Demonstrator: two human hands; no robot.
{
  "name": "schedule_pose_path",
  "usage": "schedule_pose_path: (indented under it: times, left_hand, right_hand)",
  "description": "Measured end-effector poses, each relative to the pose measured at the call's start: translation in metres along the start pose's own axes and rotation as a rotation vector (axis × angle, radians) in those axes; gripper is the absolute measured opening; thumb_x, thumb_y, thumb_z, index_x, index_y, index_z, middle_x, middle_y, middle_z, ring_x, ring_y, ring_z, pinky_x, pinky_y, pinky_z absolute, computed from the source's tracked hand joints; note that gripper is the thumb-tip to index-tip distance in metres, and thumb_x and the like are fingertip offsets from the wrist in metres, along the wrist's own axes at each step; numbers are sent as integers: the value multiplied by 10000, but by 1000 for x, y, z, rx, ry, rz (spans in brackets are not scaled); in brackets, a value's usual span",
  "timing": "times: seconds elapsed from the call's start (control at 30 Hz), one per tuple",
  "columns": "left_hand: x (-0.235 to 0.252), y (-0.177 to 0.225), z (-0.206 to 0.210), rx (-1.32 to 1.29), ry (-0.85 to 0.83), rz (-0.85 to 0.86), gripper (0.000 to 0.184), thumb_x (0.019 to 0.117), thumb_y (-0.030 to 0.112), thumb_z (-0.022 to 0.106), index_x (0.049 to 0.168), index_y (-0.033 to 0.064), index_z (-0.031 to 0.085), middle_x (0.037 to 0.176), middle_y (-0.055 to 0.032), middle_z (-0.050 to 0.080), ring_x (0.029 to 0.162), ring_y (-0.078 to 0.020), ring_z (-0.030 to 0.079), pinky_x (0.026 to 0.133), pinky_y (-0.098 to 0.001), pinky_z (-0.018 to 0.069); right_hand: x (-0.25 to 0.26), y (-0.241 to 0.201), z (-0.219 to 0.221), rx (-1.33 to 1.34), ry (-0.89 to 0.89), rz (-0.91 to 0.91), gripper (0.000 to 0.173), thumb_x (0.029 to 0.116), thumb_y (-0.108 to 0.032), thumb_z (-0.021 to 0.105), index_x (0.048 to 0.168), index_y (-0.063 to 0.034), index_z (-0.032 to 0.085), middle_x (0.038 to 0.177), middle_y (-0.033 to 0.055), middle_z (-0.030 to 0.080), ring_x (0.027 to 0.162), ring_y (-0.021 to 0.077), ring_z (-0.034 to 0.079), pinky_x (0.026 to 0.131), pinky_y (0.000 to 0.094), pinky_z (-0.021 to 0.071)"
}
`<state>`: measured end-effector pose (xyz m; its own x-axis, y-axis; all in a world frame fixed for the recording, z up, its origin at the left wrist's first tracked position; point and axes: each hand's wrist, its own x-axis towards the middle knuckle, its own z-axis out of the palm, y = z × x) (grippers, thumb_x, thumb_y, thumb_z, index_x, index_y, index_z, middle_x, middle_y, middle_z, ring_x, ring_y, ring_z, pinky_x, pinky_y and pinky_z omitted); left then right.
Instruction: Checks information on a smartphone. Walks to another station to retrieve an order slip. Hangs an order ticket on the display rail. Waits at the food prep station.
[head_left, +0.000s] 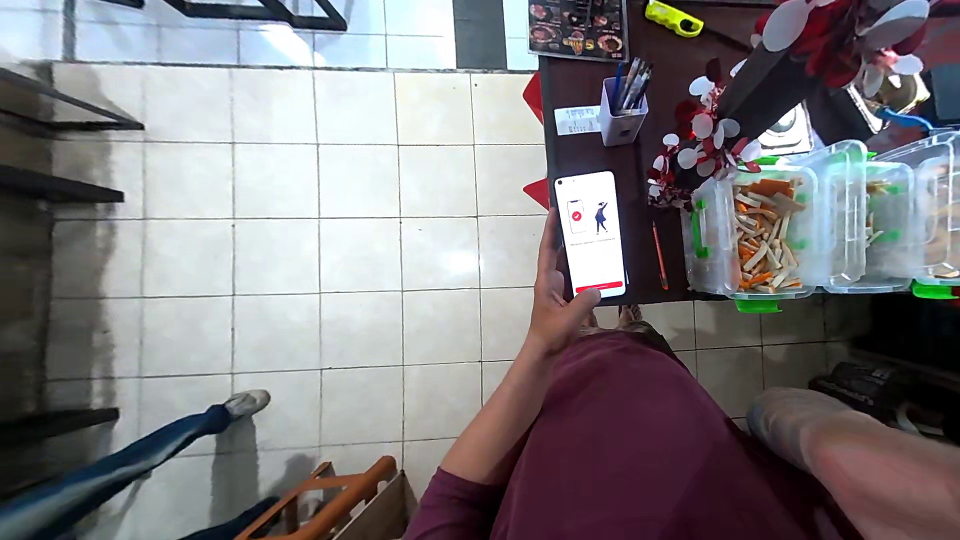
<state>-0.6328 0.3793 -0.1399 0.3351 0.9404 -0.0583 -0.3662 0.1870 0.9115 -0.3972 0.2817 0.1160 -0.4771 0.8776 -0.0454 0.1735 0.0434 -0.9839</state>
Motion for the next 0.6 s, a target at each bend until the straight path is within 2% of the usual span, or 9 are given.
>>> schedule_pose_path:
  times: [0.1,0.13,0.17,0.2,0.27,0.37,0.43,0.53,0.6]
  left_hand:
    - [1,1,2,34,34,0,1106,834,-48,710,1654,315,63,1549,-128,441,1218,-319,620,884,-494,616]
    - [1,-1,0,22,29,10,1108,830,-45,712,1656,312,65,1561,-129,428,1240,-324,607,902,-502,610]
    - [2,-3,-3,6,16,15,1106,828,-14,717,1656,310,60,1579,-120,407,1270,-316,585,924,-497,598]
    - [3,-7,-6,-10,0,13,1101,828,47,732,1655,315,55,1604,-103,373,1305,-302,556,947,-490,585]
    - [5,-18,-15,-35,-17,-10,1065,851,146,732,1655,336,61,1635,-83,329,1343,-296,522,969,-496,567]
    - [16,-43,-27,1,36,-92,949,895,137,616,1646,392,96,1626,-64,356,1333,-299,532,965,-529,558]
    - [26,-65,-30,89,124,-188,866,918,172,538,1637,429,129,1630,-17,362,1360,-260,509,999,-526,527]
    - [43,-114,-41,187,179,-212,772,963,254,505,1645,381,165,1684,22,257,1477,-197,369,1133,-501,421]
    - [51,-149,-50,260,168,-176,778,975,269,500,1660,312,134,1712,8,174,1525,-170,282,1188,-473,359]
  right_hand:
    - [19,63,7,303,529,-509,409,826,-503,663,702,-120,587,591,37,520,538,153,563,574,323,520]
    - [26,98,10,374,703,-688,319,886,-492,655,882,-172,649,672,-5,572,568,137,577,569,328,523]
    - [29,136,9,337,753,-726,316,965,-471,611,1208,-270,635,902,-39,668,748,132,643,709,324,570]
    - [32,171,7,271,772,-680,407,1006,-437,593,1395,-360,501,1086,-61,698,891,138,681,821,329,589]
    - [36,240,7,139,819,-507,427,1028,-395,570,1415,-357,393,1115,-21,715,883,196,704,798,383,602]
    - [5,345,14,-48,658,-205,427,1057,-283,462,1473,-222,392,1189,84,700,948,284,697,829,466,598]
    - [-30,401,19,-204,528,-3,428,1060,-245,473,1478,-151,467,1210,48,705,1024,235,698,892,443,610]
    - [-75,437,25,-320,437,318,428,1066,-280,496,1486,-197,503,1092,-54,730,916,97,710,833,327,627]
    - [-101,439,30,-200,466,546,458,1068,-274,497,1516,-186,462,1064,3,740,869,140,717,806,357,622]
